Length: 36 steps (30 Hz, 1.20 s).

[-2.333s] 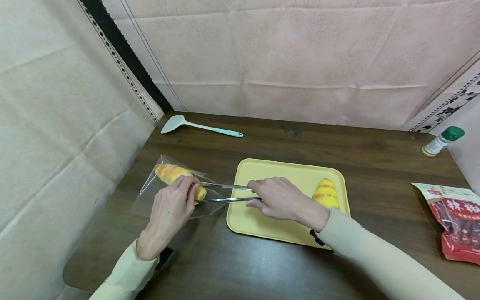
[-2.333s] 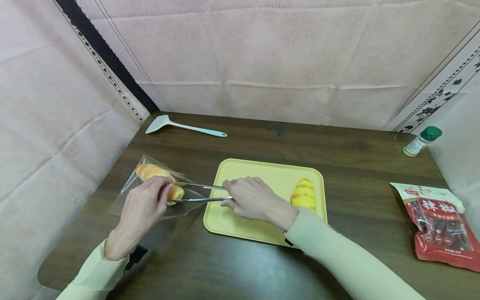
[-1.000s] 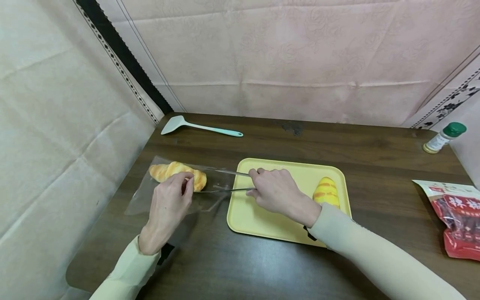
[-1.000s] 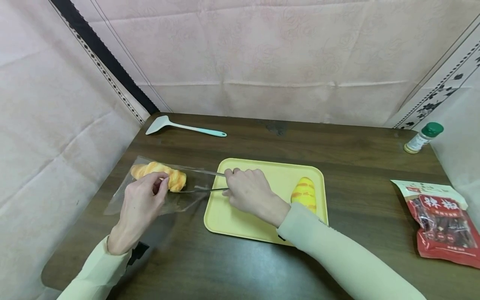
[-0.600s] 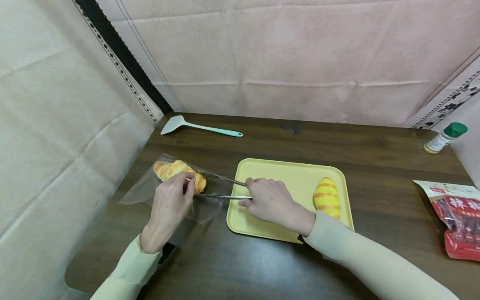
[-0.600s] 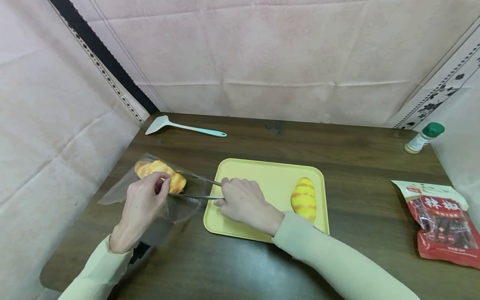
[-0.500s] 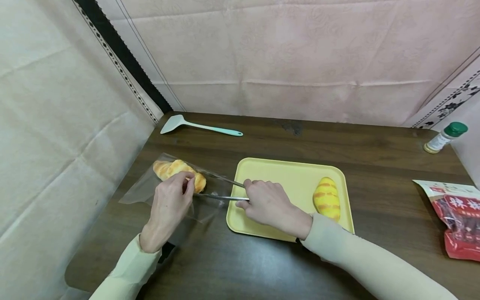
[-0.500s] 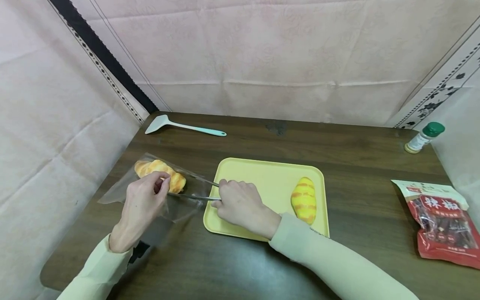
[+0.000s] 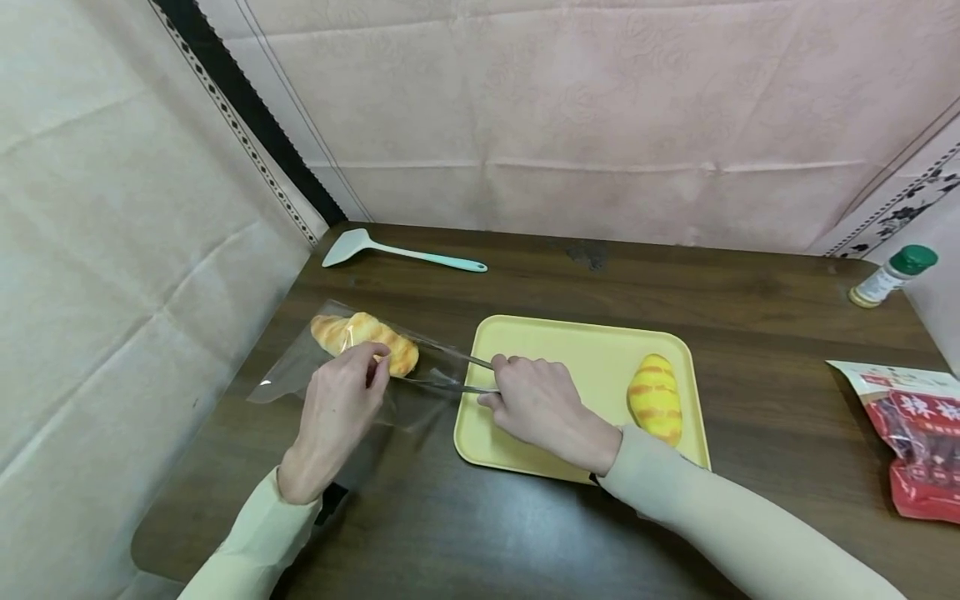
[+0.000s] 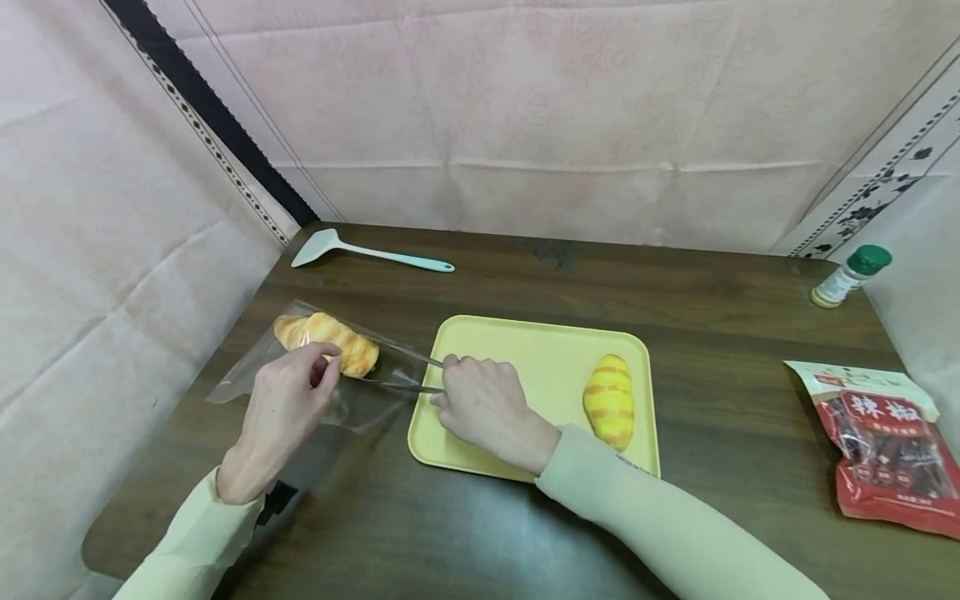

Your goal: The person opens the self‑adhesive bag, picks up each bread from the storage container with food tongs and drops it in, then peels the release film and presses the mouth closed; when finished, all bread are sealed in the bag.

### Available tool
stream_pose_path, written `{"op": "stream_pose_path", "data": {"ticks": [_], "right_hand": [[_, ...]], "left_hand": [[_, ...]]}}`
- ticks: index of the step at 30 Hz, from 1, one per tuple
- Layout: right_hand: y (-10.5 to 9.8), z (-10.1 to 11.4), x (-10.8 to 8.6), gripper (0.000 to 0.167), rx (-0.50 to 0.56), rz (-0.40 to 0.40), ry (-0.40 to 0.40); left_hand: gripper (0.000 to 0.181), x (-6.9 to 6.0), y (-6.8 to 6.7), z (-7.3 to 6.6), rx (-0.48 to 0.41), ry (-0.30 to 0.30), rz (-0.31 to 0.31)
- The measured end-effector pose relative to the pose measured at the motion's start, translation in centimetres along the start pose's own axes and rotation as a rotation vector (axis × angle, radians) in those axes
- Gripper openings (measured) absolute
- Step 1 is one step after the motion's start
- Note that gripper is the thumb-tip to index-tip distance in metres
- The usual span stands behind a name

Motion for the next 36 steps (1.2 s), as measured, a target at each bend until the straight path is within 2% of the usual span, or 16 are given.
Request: {"op": "stream_pose_path", "data": {"ticks": [2, 5, 9, 13, 21, 29, 36], "right_hand": [[0.2, -0.1, 0.2, 0.034, 0.011, 0.016, -0.004], [0.3, -0.3, 0.4, 0.034, 0.022, 0.028, -0.005], [0.3, -0.5, 0.6, 0.033, 0.034, 0.042, -0.004], [0.3, -0.7, 0.6, 0.032, 0.032, 0.055, 0.003], [-0.5, -1.2, -0.7, 0.036, 0.004, 0.071, 0.022], [-1.2, -2.6, -3.5, 0.037, -0.008, 0.054, 0.061], [-2.1, -4.1, -7.2, 0.036, 0.014, 0.037, 0.123]], "left_hand": [[0.013, -0.1, 0.1, 0.0, 0.030, -0.020, 0.018], [0.017, -0.3, 0.0, 0.1, 0.082, -0.082, 0.039], [0.007, -0.5, -0.2, 0.0, 0.136, -0.128, 0.030], [0.006, -0.6, -0.4, -0.4, 0.142, -0.095, -0.002], [0.005, -0.6, -0.5, -0.9, 0.068, -0.034, -0.022], [0.011, -0.3, -0.3, -1.3, 0.028, 0.028, -0.021], [0.015, -0.3, -0.2, -1.4, 0.021, 0.040, -0.006]]}}
Point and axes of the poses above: each hand's wrist, its own x-axis towards the middle knuckle, its own y-axis out of the palm, z = x × y, the point moved 5 cm from there along x, towards the middle knuckle, and after that the axes turned 15 degrees about -x, right-handed, at the moved point
